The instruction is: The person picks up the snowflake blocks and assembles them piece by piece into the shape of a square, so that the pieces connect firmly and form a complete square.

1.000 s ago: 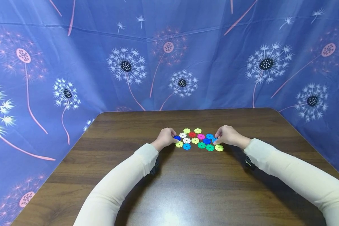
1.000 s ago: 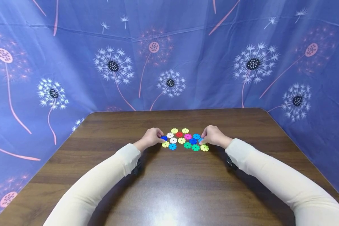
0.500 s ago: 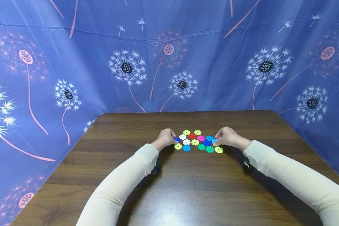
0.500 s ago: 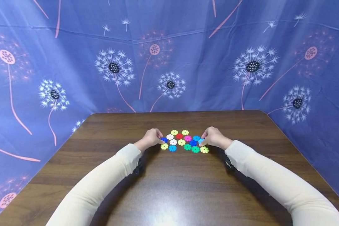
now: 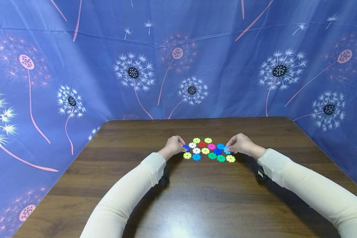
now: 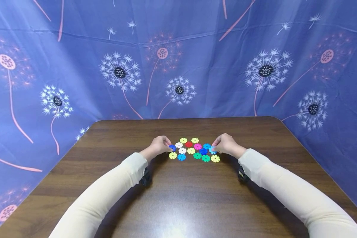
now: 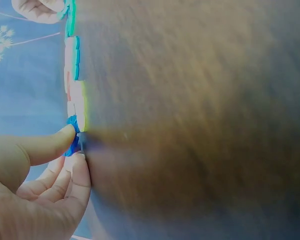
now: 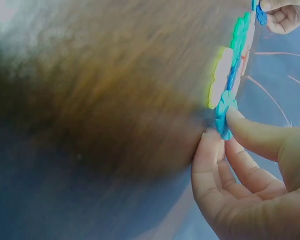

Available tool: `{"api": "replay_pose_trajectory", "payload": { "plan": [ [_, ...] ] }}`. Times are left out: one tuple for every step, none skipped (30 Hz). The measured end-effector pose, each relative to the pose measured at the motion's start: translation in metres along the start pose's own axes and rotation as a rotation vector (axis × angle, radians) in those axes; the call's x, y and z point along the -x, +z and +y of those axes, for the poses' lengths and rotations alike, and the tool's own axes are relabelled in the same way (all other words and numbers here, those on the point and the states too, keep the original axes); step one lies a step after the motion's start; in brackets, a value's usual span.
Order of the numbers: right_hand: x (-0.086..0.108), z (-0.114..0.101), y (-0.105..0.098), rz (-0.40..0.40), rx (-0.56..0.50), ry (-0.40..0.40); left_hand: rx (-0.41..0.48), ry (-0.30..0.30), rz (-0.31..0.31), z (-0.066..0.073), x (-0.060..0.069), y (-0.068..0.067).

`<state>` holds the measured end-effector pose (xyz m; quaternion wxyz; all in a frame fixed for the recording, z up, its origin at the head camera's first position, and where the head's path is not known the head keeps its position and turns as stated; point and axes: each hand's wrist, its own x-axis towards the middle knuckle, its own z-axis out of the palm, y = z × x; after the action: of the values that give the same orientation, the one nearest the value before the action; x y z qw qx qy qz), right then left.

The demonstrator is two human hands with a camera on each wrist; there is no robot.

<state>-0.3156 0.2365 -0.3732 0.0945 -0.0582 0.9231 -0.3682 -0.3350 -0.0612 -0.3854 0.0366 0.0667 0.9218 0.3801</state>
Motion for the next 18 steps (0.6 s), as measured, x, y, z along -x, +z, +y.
{"api": "replay_pose_trajectory", "payload": {
  "plan": [
    [0.000, 0.000, 0.000, -0.001, -0.014, -0.003, 0.024, -0.007, -0.002, 0.000, 0.000, 0.000],
    [0.000, 0.000, 0.000, -0.004, -0.031, -0.003, 0.048, -0.015, -0.004, 0.000, 0.000, 0.000],
    [0.000, -0.001, 0.000, -0.008, -0.050, -0.006, 0.074, -0.023, -0.006, 0.000, 0.000, -0.001],
    [-0.001, -0.001, -0.001, -0.011, -0.075, -0.009, 0.099, -0.034, -0.010, -0.001, 0.000, -0.001],
    [-0.001, -0.002, -0.001, -0.012, -0.102, -0.008, 0.125, -0.045, -0.014, -0.001, 0.001, -0.001],
    [-0.001, -0.002, -0.002, -0.016, -0.131, -0.007, 0.148, -0.056, -0.018, -0.001, 0.001, -0.002],
    [-0.001, -0.003, -0.003, -0.019, -0.160, -0.005, 0.168, -0.066, -0.022, -0.001, 0.001, -0.002],
    [-0.002, -0.004, -0.005, -0.024, -0.192, -0.002, 0.178, -0.071, -0.023, -0.002, 0.001, -0.003],
    [-0.002, -0.005, -0.006, -0.028, -0.228, 0.003, 0.190, -0.078, -0.023, -0.002, 0.001, -0.003],
    [-0.003, -0.005, -0.007, -0.031, -0.262, 0.013, 0.197, -0.082, -0.022, -0.003, 0.001, -0.003],
    [-0.003, -0.006, -0.008, -0.033, -0.292, 0.023, 0.207, -0.085, -0.018, -0.004, 0.001, -0.004],
    [-0.003, -0.007, -0.009, -0.037, -0.315, 0.029, 0.213, -0.083, -0.014, -0.004, 0.002, -0.004],
    [-0.003, -0.008, -0.010, -0.038, -0.339, 0.035, 0.218, -0.079, -0.009, -0.005, 0.002, -0.004],
    [-0.004, -0.008, -0.011, -0.039, -0.359, 0.040, 0.224, -0.075, -0.005, -0.006, 0.002, -0.004],
    [-0.004, -0.009, -0.011, -0.038, -0.379, 0.043, 0.230, -0.070, -0.002, -0.007, 0.002, -0.004],
    [-0.004, -0.009, -0.011, -0.036, -0.395, 0.040, 0.238, -0.062, 0.000, -0.008, 0.002, -0.005],
    [-0.004, -0.010, -0.011, -0.035, -0.413, 0.035, 0.246, -0.053, 0.001, -0.008, 0.003, -0.005],
    [-0.003, -0.010, -0.011, -0.033, -0.424, 0.030, 0.256, -0.043, 0.000, -0.009, 0.003, -0.005]
  ]
}}
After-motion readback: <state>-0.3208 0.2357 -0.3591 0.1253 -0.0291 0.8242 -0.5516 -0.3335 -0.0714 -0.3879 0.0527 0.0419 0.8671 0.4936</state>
